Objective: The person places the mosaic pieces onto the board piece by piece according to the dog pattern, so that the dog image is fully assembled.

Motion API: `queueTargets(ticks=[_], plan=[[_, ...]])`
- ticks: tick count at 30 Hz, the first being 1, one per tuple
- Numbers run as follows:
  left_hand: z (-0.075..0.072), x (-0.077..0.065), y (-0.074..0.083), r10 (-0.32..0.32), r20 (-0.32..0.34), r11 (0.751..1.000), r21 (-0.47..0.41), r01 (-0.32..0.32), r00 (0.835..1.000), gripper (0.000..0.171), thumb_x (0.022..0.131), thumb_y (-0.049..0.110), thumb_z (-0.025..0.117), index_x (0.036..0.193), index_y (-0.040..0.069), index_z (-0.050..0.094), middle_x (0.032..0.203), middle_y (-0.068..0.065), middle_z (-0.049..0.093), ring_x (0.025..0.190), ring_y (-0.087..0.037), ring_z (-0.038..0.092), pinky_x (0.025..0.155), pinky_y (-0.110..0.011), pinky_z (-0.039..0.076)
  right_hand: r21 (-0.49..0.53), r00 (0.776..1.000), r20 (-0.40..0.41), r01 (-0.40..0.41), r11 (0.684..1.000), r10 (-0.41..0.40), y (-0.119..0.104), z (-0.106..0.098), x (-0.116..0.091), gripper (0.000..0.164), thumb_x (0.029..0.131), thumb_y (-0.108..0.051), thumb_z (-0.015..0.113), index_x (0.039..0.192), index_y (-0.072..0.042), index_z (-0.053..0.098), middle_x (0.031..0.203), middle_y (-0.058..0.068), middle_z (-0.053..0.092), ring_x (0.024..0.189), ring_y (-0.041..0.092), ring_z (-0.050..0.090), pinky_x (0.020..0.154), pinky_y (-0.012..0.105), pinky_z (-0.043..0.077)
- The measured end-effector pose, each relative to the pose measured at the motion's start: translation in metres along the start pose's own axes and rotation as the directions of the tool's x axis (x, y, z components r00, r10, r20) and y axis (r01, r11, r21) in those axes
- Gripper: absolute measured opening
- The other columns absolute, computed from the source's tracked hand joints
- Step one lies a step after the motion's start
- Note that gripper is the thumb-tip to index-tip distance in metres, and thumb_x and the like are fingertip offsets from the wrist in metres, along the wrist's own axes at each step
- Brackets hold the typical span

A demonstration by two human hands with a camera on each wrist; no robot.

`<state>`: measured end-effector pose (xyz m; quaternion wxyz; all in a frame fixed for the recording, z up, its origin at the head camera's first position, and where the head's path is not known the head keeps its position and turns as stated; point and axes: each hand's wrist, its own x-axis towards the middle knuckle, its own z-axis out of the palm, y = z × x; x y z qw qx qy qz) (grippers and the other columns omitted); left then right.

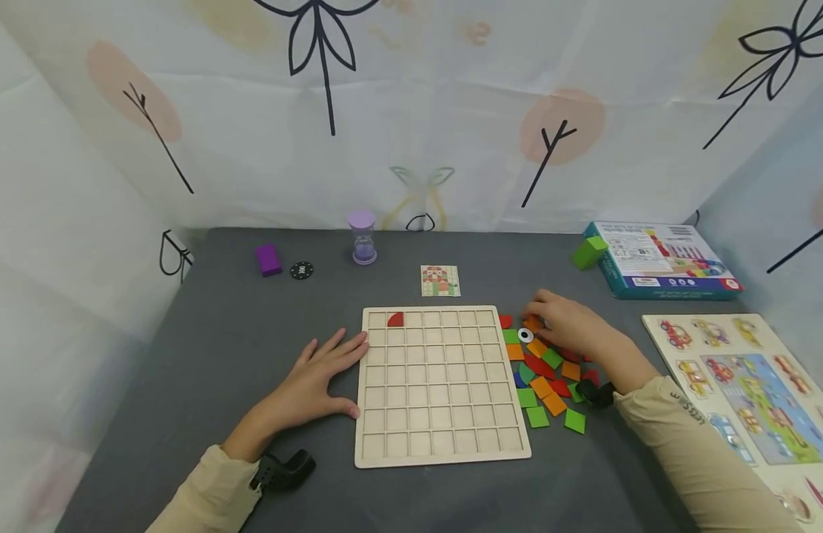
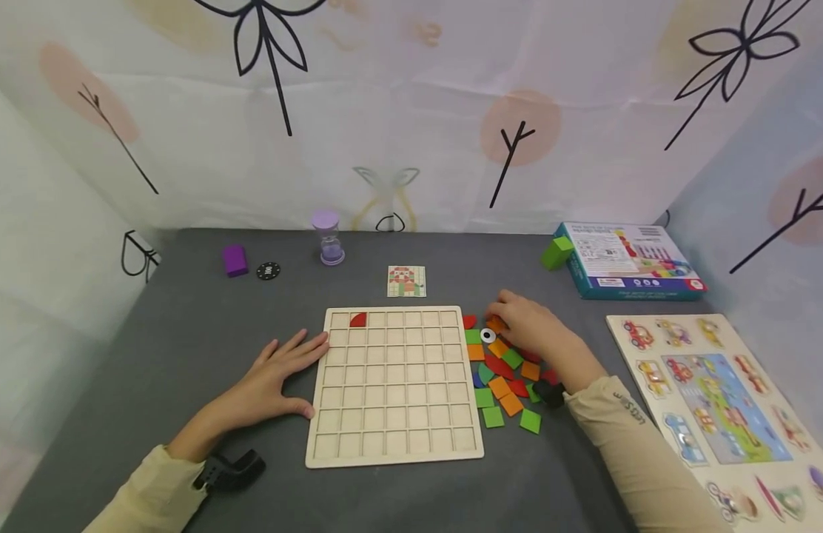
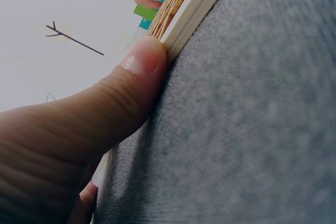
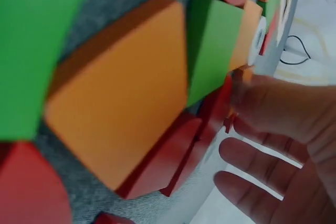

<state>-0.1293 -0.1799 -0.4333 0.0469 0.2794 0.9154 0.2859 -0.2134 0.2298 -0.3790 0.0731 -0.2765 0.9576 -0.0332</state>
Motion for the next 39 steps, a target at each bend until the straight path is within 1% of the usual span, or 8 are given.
queueTargets(ticks=[6,10,18,24,28,31,35,39], plan=[[-0.001,0.000,0.001,-0.004,0.004,1.000,-0.001,0.004,1.000,0.100,0.058,0.057,0.068,0.141,0.017,0.029,0.147,0.001,0.023,0.136,-0.028,0.010,0.101,-0.057,0.000,-0.028,0.999,-0.038,-0.005,1.000,0.004,-0.003,-0.004,0.001,0.021,0.077,-0.011,0.067,0.097,-0.009,0.062,0.094,0.007,0.052,0.073,0.017,0.051,0.065,0.034,0.049],[-0.001,0.001,0.002,-0.001,0.004,1.000,-0.004,0.001,1.000,0.099,0.059,0.054,0.069,0.141,0.017,0.029,0.146,0.001,0.023,0.136,-0.029,0.010,0.101,-0.057,0.000,0.019,0.996,-0.087,0.001,1.000,0.001,-0.018,-0.011,0.010,0.020,0.079,-0.013,0.065,0.098,-0.009,0.061,0.093,0.004,0.055,0.074,0.015,0.052,0.064,0.032,0.048],[-0.003,0.000,0.003,0.000,0.003,1.000,-0.004,0.000,1.000,0.098,0.059,0.052,0.071,0.140,0.016,0.029,0.146,0.001,0.023,0.136,-0.029,0.011,0.101,-0.058,0.000,0.096,0.984,-0.132,0.131,0.987,-0.118,-0.080,-0.012,0.056,0.023,0.080,-0.021,0.066,0.100,-0.011,0.065,0.093,0.001,0.057,0.082,0.015,0.056,0.067,0.029,0.046],[-0.001,0.000,0.002,0.006,0.007,1.000,0.000,-0.006,1.000,0.098,0.061,0.055,0.069,0.141,0.017,0.028,0.147,0.002,0.021,0.136,-0.028,0.009,0.101,-0.057,0.000,0.099,0.989,-0.095,0.123,0.987,-0.114,-0.121,-0.004,0.086,0.019,0.081,-0.024,0.064,0.098,-0.018,0.067,0.092,-0.004,0.058,0.078,0.010,0.055,0.063,0.028,0.046],[0.001,0.001,0.001,0.014,0.010,1.000,-0.005,-0.014,1.000,0.096,0.063,0.054,0.068,0.141,0.017,0.027,0.147,0.002,0.020,0.136,-0.028,0.009,0.101,-0.057,-0.001,0.069,0.991,-0.084,0.114,0.991,-0.108,-0.129,0.001,0.094,0.018,0.080,-0.024,0.064,0.097,-0.019,0.068,0.092,-0.004,0.058,0.080,0.010,0.054,0.062,0.029,0.047],[0.002,0.001,0.001,0.014,0.014,1.000,0.000,-0.014,1.000,0.094,0.065,0.053,0.067,0.142,0.018,0.026,0.147,0.002,0.019,0.136,-0.028,0.008,0.101,-0.057,-0.001,0.044,0.986,-0.101,0.138,0.989,-0.133,-0.130,0.003,0.095,0.019,0.079,-0.024,0.066,0.097,-0.018,0.068,0.092,-0.004,0.060,0.082,0.011,0.056,0.064,0.029,0.048],[0.000,0.001,0.001,0.006,0.026,1.000,-0.005,-0.005,1.000,0.093,0.066,0.050,0.068,0.142,0.018,0.025,0.148,0.002,0.019,0.136,-0.028,0.007,0.101,-0.056,-0.002,0.046,0.983,-0.115,0.147,0.988,-0.141,-0.130,0.006,0.097,0.017,0.079,-0.021,0.066,0.095,-0.018,0.069,0.092,-0.004,0.060,0.083,0.011,0.057,0.065,0.030,0.048],[-0.001,0.002,0.002,-0.004,0.032,1.000,-0.014,0.004,0.999,0.093,0.066,0.049,0.069,0.142,0.019,0.025,0.148,0.003,0.019,0.136,-0.028,0.007,0.101,-0.056,-0.002,0.058,0.985,-0.122,0.126,0.990,-0.119,-0.132,0.006,0.098,0.016,0.078,-0.021,0.066,0.094,-0.018,0.068,0.093,-0.005,0.060,0.083,0.011,0.057,0.064,0.031,0.048]])
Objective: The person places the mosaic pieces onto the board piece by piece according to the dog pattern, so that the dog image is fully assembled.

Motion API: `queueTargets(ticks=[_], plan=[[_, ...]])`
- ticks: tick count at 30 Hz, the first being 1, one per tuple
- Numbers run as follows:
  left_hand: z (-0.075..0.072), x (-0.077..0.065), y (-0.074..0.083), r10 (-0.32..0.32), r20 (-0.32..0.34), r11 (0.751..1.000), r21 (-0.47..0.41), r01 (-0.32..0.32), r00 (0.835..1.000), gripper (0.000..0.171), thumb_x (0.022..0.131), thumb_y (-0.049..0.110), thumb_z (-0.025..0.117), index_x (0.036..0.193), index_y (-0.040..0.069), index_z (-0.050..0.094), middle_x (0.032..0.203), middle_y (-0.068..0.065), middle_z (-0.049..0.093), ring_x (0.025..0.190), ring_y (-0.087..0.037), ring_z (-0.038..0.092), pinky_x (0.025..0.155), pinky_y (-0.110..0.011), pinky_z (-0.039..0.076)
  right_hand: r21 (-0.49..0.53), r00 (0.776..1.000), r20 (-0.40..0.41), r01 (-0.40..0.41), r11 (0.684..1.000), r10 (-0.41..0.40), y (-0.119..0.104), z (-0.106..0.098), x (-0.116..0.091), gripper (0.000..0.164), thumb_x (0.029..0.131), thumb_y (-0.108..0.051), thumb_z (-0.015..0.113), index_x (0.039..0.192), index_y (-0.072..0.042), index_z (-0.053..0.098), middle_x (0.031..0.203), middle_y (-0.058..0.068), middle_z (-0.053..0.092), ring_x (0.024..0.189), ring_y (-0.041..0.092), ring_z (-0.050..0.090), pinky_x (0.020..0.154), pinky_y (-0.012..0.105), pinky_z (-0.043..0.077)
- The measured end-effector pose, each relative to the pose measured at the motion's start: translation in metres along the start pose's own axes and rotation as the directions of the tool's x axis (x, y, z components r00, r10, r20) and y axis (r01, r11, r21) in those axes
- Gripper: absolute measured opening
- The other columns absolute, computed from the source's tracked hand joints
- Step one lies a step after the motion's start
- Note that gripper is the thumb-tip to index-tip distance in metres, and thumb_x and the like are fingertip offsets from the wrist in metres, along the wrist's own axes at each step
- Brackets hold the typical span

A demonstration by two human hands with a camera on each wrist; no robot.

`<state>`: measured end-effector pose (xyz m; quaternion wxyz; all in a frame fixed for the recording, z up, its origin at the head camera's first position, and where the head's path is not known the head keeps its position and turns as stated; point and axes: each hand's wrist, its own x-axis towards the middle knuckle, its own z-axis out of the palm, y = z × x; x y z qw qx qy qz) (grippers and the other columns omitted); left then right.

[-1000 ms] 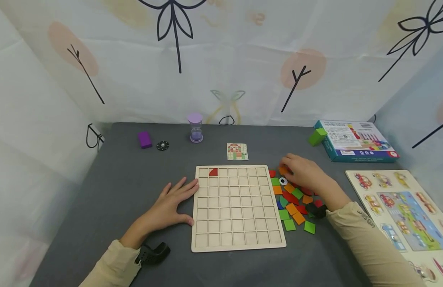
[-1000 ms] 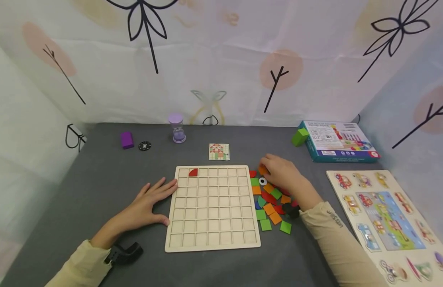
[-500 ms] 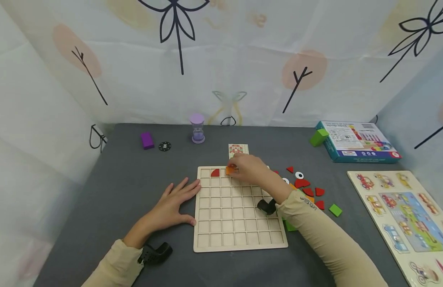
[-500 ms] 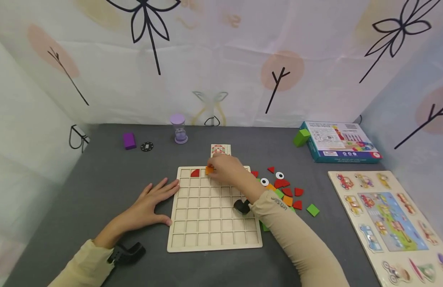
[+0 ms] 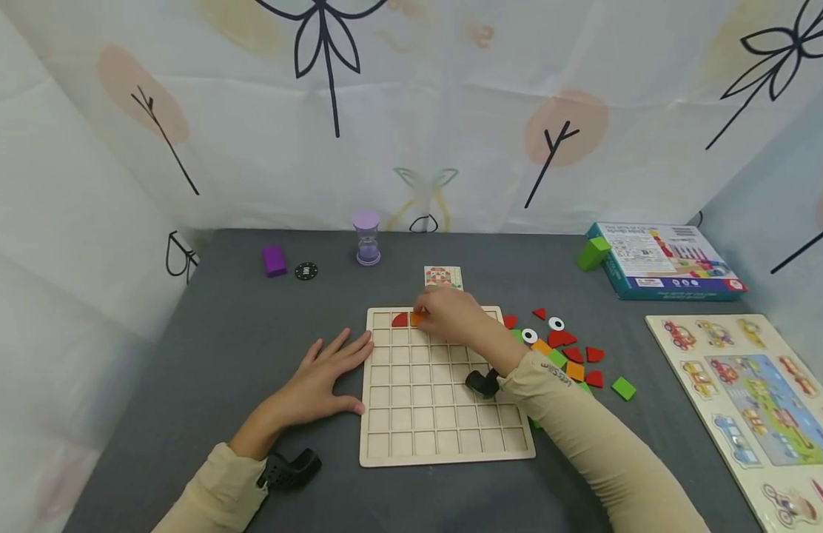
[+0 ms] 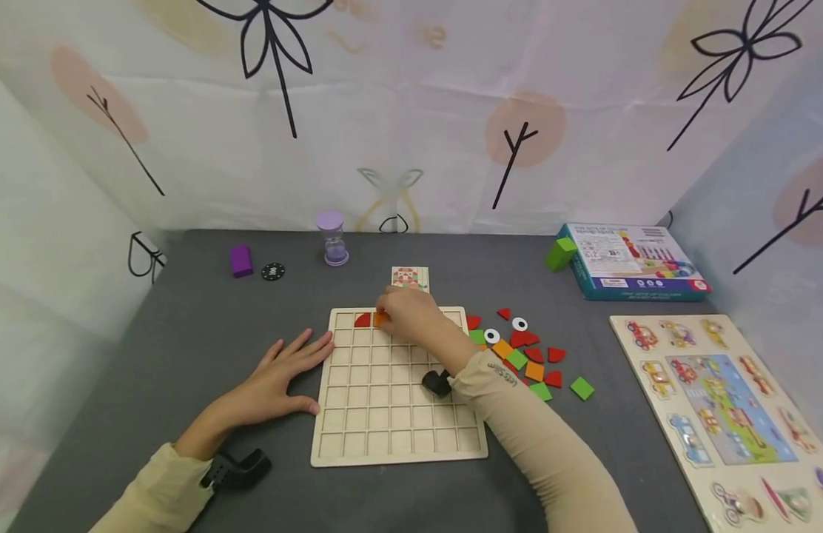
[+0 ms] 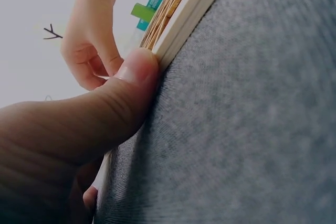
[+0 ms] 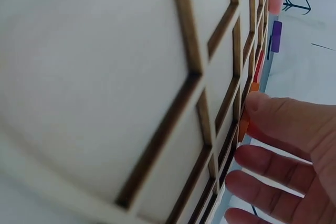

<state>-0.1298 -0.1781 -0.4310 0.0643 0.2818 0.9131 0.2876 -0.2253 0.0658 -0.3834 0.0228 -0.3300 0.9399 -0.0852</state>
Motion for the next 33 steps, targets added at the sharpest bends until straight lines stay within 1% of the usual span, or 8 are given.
queueTargets(ticks=[5,10,13,15,19,24,28,33], plan=[[0.000,0.001,-0.001,-0.004,-0.001,1.000,0.006,0.004,1.000,0.094,0.065,0.051,0.068,0.142,0.019,0.025,0.148,0.003,0.019,0.136,-0.029,0.007,0.101,-0.057,-0.002,-0.002,0.999,0.008,-0.047,0.999,0.047,-0.001,0.000,0.002,0.018,0.077,-0.024,0.067,0.095,-0.019,0.067,0.093,-0.007,0.059,0.083,0.010,0.056,0.063,0.030,0.048],[0.000,0.002,0.000,-0.005,-0.003,1.000,0.007,0.005,1.000,0.094,0.065,0.050,0.069,0.142,0.019,0.025,0.148,0.003,0.019,0.136,-0.028,0.007,0.101,-0.057,-0.002,0.025,0.994,0.062,-0.092,0.995,0.090,0.004,-0.006,-0.005,0.022,0.080,-0.026,0.065,0.102,-0.020,0.065,0.098,-0.005,0.057,0.084,0.011,0.057,0.065,0.031,0.047],[0.000,0.002,0.000,-0.004,-0.003,1.000,0.004,0.004,1.000,0.094,0.065,0.049,0.070,0.142,0.018,0.025,0.148,0.002,0.019,0.136,-0.029,0.007,0.101,-0.057,-0.002,0.046,0.989,0.071,-0.129,0.991,0.126,0.017,-0.015,-0.018,0.026,0.081,-0.026,0.064,0.106,-0.019,0.063,0.104,-0.002,0.057,0.088,0.014,0.057,0.068,0.033,0.047],[0.000,0.002,0.001,-0.006,-0.004,1.000,0.002,0.006,1.000,0.094,0.065,0.049,0.070,0.142,0.018,0.025,0.148,0.002,0.019,0.136,-0.029,0.007,0.101,-0.057,-0.002,0.056,0.988,0.052,-0.146,0.988,0.143,0.030,-0.021,-0.030,0.029,0.081,-0.025,0.065,0.108,-0.017,0.063,0.106,0.000,0.057,0.090,0.016,0.057,0.070,0.034,0.047],[0.001,0.002,0.000,-0.008,-0.011,1.000,0.007,0.008,1.000,0.095,0.064,0.050,0.070,0.141,0.018,0.026,0.147,0.001,0.020,0.136,-0.030,0.007,0.101,-0.057,-0.002,0.081,0.985,-0.004,-0.172,0.982,0.173,0.061,-0.030,-0.058,0.030,0.079,-0.020,0.067,0.108,-0.012,0.063,0.102,0.005,0.058,0.091,0.021,0.057,0.069,0.035,0.048],[0.002,0.002,-0.002,-0.001,-0.023,1.000,0.008,0.001,1.000,0.096,0.062,0.053,0.069,0.141,0.018,0.027,0.147,0.001,0.021,0.136,-0.030,0.008,0.100,-0.057,-0.001,0.103,0.970,-0.018,-0.239,0.966,0.242,0.090,-0.035,-0.087,0.029,0.080,-0.016,0.066,0.107,-0.008,0.063,0.102,0.008,0.059,0.092,0.024,0.057,0.071,0.039,0.049],[0.003,0.003,-0.003,-0.005,-0.024,1.000,0.005,0.005,1.000,0.095,0.063,0.054,0.068,0.141,0.019,0.027,0.147,0.002,0.021,0.136,-0.029,0.008,0.101,-0.057,-0.002,0.086,0.962,0.007,-0.271,0.959,0.271,0.101,-0.034,-0.099,0.027,0.079,-0.014,0.067,0.105,-0.007,0.064,0.095,0.008,0.059,0.083,0.022,0.056,0.068,0.037,0.048],[0.004,0.003,-0.003,-0.025,-0.011,1.000,0.015,0.025,1.000,0.096,0.063,0.056,0.067,0.142,0.021,0.025,0.148,0.006,0.018,0.137,-0.025,0.006,0.102,-0.055,-0.003,0.049,0.954,0.047,-0.297,0.954,0.295,0.101,-0.028,-0.099,0.021,0.079,-0.016,0.067,0.099,-0.010,0.066,0.082,0.003,0.057,0.069,0.016,0.050,0.058,0.030,0.044]])
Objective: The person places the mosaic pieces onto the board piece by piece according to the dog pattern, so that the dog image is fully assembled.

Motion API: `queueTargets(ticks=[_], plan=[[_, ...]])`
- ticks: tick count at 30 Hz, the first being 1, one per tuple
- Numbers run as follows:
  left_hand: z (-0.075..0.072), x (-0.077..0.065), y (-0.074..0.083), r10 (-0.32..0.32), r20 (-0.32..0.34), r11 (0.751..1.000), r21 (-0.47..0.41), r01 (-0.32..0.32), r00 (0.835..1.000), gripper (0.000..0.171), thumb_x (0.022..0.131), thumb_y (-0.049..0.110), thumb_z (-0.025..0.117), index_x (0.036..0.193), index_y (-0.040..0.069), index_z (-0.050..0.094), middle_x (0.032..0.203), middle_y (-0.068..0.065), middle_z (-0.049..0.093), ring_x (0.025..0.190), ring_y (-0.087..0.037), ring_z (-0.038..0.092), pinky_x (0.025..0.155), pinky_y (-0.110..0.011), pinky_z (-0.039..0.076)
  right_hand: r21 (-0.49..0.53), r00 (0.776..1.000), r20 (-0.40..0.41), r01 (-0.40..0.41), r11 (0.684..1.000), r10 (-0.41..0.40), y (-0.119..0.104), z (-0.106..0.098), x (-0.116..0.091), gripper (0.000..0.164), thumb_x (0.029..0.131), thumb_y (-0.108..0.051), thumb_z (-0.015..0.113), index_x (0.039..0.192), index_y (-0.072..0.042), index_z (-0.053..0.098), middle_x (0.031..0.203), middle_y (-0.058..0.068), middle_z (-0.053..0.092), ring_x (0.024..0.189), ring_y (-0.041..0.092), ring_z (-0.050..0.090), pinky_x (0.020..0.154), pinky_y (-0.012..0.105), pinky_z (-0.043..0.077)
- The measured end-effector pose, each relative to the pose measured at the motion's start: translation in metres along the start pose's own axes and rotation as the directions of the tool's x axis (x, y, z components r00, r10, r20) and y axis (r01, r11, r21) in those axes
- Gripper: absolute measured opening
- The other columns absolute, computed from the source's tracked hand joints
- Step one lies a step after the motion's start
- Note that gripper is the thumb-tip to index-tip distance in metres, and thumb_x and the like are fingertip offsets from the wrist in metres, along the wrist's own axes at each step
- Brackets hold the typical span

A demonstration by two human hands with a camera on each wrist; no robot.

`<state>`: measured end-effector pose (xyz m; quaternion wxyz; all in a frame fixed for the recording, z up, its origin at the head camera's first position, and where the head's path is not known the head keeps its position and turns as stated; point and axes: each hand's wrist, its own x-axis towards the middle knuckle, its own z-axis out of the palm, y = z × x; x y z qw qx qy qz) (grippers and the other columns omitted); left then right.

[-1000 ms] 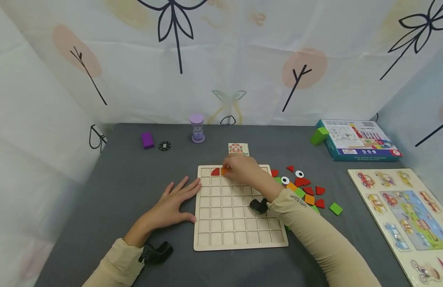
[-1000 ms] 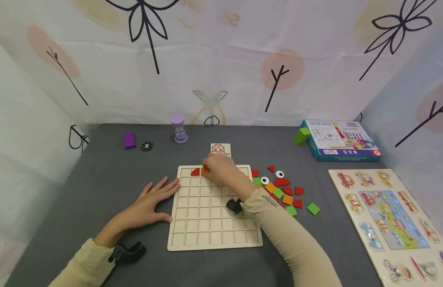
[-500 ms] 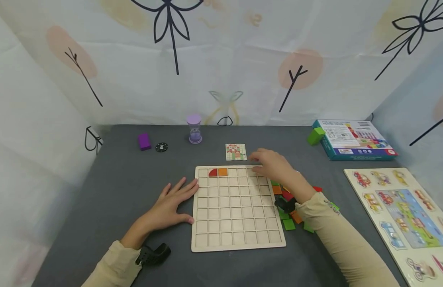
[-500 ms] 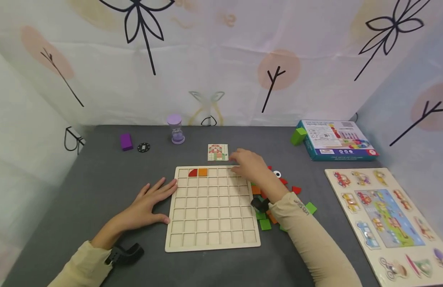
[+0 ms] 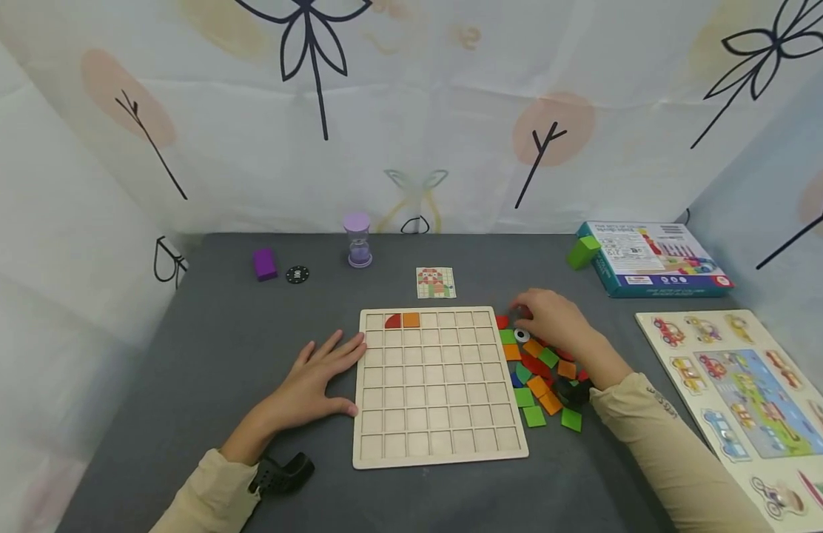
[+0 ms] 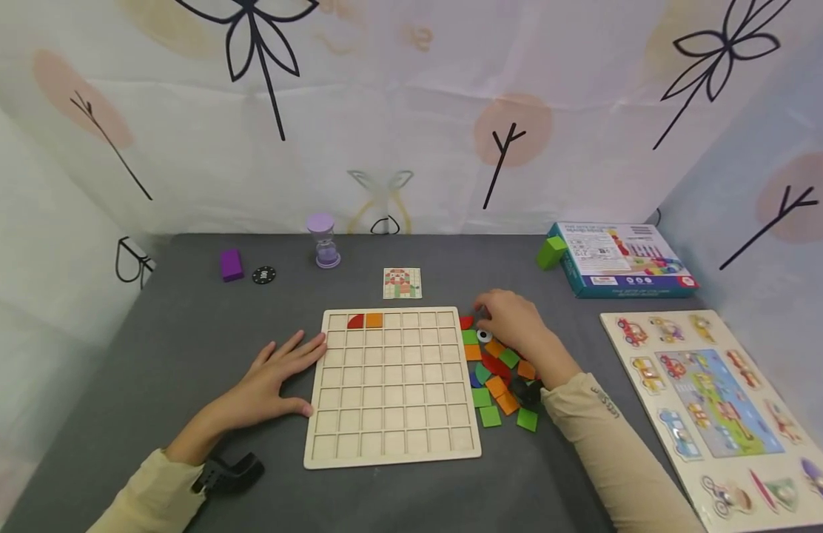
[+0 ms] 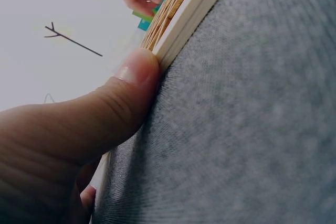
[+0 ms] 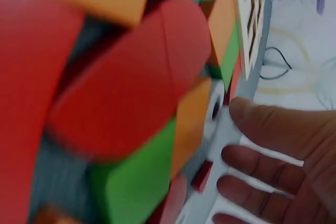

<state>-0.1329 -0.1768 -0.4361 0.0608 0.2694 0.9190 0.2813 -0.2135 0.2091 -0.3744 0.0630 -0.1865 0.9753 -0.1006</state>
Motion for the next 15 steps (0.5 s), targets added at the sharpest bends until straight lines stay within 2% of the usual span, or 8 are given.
queueTargets(ticks=[5,9,15], plan=[[0.000,-0.001,0.000,0.017,-0.014,1.000,-0.006,-0.017,1.000,0.096,0.063,0.057,0.066,0.141,0.019,0.026,0.147,0.003,0.020,0.136,-0.028,0.008,0.101,-0.057,-0.001,-0.055,0.997,0.036,-0.062,0.997,0.064,-0.006,0.005,0.008,0.014,0.079,-0.022,0.067,0.088,-0.011,0.064,0.080,0.002,0.058,0.065,0.015,0.050,0.054,0.028,0.043],[-0.001,-0.001,0.001,0.029,-0.021,0.999,-0.015,-0.030,0.999,0.096,0.062,0.056,0.066,0.141,0.018,0.027,0.147,0.001,0.021,0.136,-0.030,0.009,0.100,-0.058,-0.001,-0.074,0.997,0.032,-0.072,0.995,0.074,-0.008,0.006,0.012,0.010,0.080,-0.019,0.066,0.084,-0.010,0.065,0.078,0.003,0.058,0.062,0.015,0.051,0.051,0.028,0.043],[-0.004,-0.002,0.003,0.035,-0.013,0.999,-0.030,-0.035,0.999,0.095,0.063,0.053,0.067,0.141,0.016,0.027,0.147,0.000,0.021,0.136,-0.029,0.008,0.101,-0.057,-0.002,-0.049,0.997,0.005,-0.070,0.996,0.071,-0.010,0.006,0.015,0.016,0.081,-0.012,0.063,0.096,-0.006,0.066,0.083,0.007,0.062,0.068,0.018,0.054,0.056,0.031,0.047]])
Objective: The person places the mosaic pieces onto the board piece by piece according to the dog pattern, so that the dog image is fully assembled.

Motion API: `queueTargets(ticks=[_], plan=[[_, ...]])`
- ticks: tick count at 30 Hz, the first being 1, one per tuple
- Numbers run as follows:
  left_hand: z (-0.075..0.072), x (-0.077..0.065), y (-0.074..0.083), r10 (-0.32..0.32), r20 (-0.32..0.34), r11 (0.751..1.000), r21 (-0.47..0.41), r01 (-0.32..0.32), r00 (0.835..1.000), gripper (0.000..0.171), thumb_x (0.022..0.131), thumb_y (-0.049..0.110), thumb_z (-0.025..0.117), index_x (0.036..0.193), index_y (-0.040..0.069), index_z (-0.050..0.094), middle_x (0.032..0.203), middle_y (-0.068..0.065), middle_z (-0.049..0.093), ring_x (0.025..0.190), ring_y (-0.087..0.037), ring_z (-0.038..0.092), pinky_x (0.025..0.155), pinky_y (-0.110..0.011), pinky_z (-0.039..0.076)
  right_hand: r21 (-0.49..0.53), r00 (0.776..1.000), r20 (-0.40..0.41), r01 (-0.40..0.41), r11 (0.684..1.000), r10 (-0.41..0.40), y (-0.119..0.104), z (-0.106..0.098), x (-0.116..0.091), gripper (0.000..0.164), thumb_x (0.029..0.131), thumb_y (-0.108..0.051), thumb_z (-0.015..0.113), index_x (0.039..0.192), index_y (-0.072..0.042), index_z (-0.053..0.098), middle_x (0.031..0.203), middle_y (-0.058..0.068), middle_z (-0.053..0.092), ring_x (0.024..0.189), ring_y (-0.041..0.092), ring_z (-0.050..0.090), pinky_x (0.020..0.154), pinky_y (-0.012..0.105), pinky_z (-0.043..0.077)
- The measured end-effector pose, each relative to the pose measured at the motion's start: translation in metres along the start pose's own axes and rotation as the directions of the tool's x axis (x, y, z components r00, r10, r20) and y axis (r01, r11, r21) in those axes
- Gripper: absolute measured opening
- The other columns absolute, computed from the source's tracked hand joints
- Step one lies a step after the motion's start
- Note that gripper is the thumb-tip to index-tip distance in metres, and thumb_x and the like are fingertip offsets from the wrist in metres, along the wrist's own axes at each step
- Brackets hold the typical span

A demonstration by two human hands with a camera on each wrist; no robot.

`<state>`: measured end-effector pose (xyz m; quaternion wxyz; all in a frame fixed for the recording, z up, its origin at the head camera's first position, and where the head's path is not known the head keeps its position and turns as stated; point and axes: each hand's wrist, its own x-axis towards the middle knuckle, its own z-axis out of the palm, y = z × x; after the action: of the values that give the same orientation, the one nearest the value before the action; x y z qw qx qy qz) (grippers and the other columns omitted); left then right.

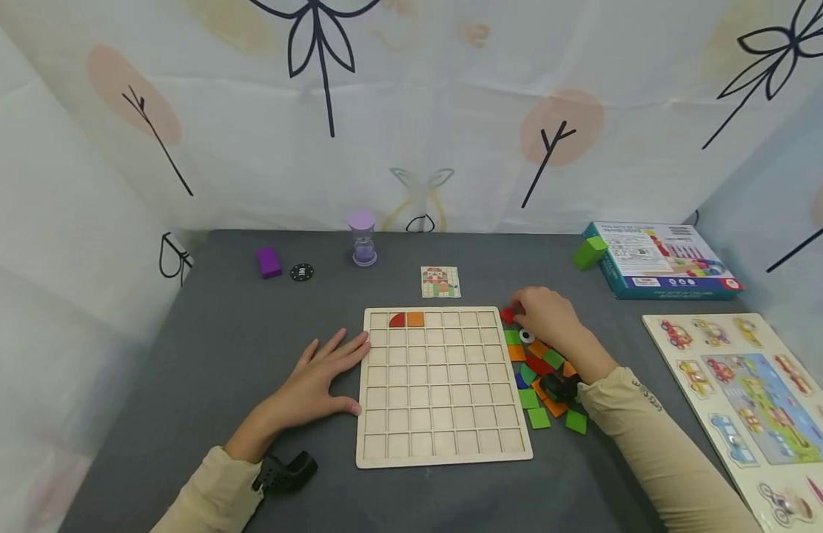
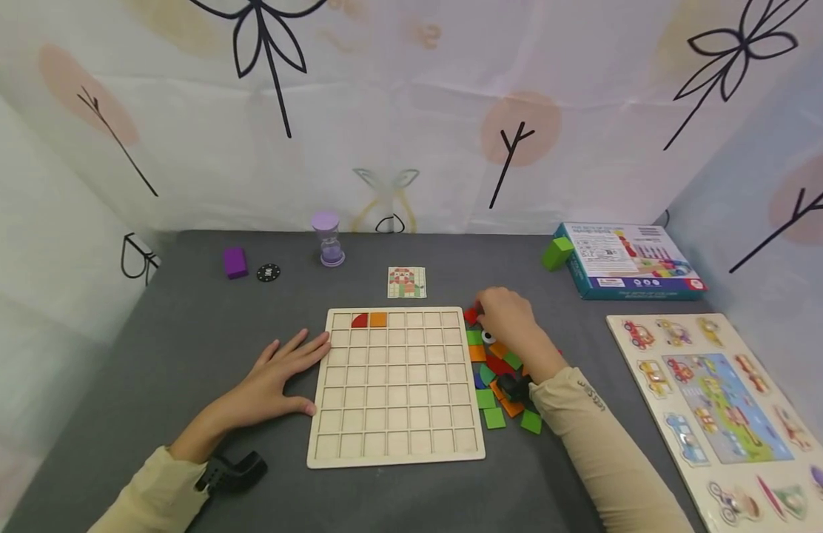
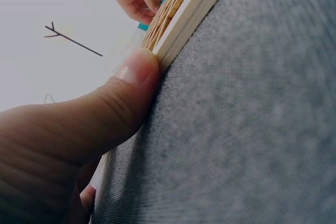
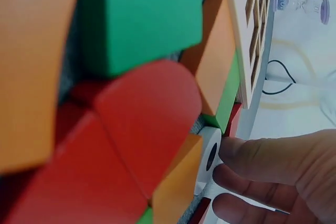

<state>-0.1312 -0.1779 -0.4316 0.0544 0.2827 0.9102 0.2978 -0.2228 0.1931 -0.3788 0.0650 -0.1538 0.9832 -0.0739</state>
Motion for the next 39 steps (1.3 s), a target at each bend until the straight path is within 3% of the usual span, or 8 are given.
queueTargets(ticks=[7,12,20,26,31,39], plan=[[0.000,0.000,0.000,-0.003,-0.003,1.000,0.006,0.004,1.000,0.096,0.062,0.054,0.067,0.141,0.017,0.027,0.147,0.001,0.021,0.136,-0.029,0.008,0.101,-0.057,-0.001,0.097,0.999,0.042,0.003,0.995,-0.007,0.000,-0.001,0.001,0.024,0.082,-0.011,0.060,0.105,-0.007,0.064,0.073,0.003,0.056,0.057,0.015,0.046,0.048,0.025,0.036],[0.000,-0.001,0.000,-0.007,-0.002,1.000,0.006,0.007,1.000,0.096,0.062,0.054,0.067,0.141,0.017,0.027,0.147,0.001,0.021,0.136,-0.029,0.008,0.101,-0.057,-0.001,0.110,0.998,0.062,0.003,0.994,-0.010,-0.003,0.000,0.004,0.030,0.080,-0.020,0.066,0.106,-0.006,0.062,0.074,0.003,0.056,0.058,0.015,0.048,0.049,0.026,0.040],[0.001,0.000,-0.001,-0.002,0.001,1.000,0.018,0.002,1.000,0.096,0.062,0.055,0.067,0.141,0.018,0.027,0.147,0.003,0.021,0.136,-0.028,0.008,0.101,-0.057,-0.001,0.042,1.000,-0.021,0.003,0.999,-0.003,-0.014,-0.001,0.007,0.026,0.078,-0.022,0.068,0.098,-0.006,0.062,0.087,0.007,0.059,0.065,0.017,0.052,0.051,0.029,0.043],[0.000,0.001,0.000,-0.003,0.006,1.000,0.013,0.003,1.000,0.095,0.063,0.053,0.068,0.141,0.019,0.026,0.147,0.004,0.020,0.136,-0.027,0.008,0.101,-0.056,-0.001,0.054,0.995,-0.051,0.088,0.995,-0.085,-0.043,-0.006,0.015,0.022,0.078,-0.021,0.067,0.096,-0.009,0.062,0.088,0.005,0.061,0.072,0.017,0.054,0.058,0.031,0.045],[0.001,0.001,-0.001,-0.010,0.003,1.000,0.016,0.010,1.000,0.096,0.062,0.055,0.067,0.141,0.019,0.027,0.147,0.004,0.021,0.136,-0.027,0.008,0.101,-0.056,-0.001,0.071,0.981,-0.020,0.196,0.978,-0.195,-0.072,-0.001,0.025,0.019,0.078,-0.021,0.066,0.096,-0.012,0.065,0.087,0.000,0.062,0.075,0.014,0.055,0.062,0.030,0.046],[0.001,0.001,-0.001,-0.015,0.004,1.000,0.015,0.015,1.000,0.096,0.062,0.055,0.067,0.142,0.020,0.026,0.147,0.005,0.019,0.136,-0.026,0.007,0.102,-0.056,-0.002,0.044,0.977,0.031,0.210,0.977,-0.212,-0.099,0.010,0.035,0.017,0.079,-0.020,0.063,0.096,-0.016,0.066,0.086,-0.004,0.062,0.072,0.012,0.053,0.060,0.029,0.044]])
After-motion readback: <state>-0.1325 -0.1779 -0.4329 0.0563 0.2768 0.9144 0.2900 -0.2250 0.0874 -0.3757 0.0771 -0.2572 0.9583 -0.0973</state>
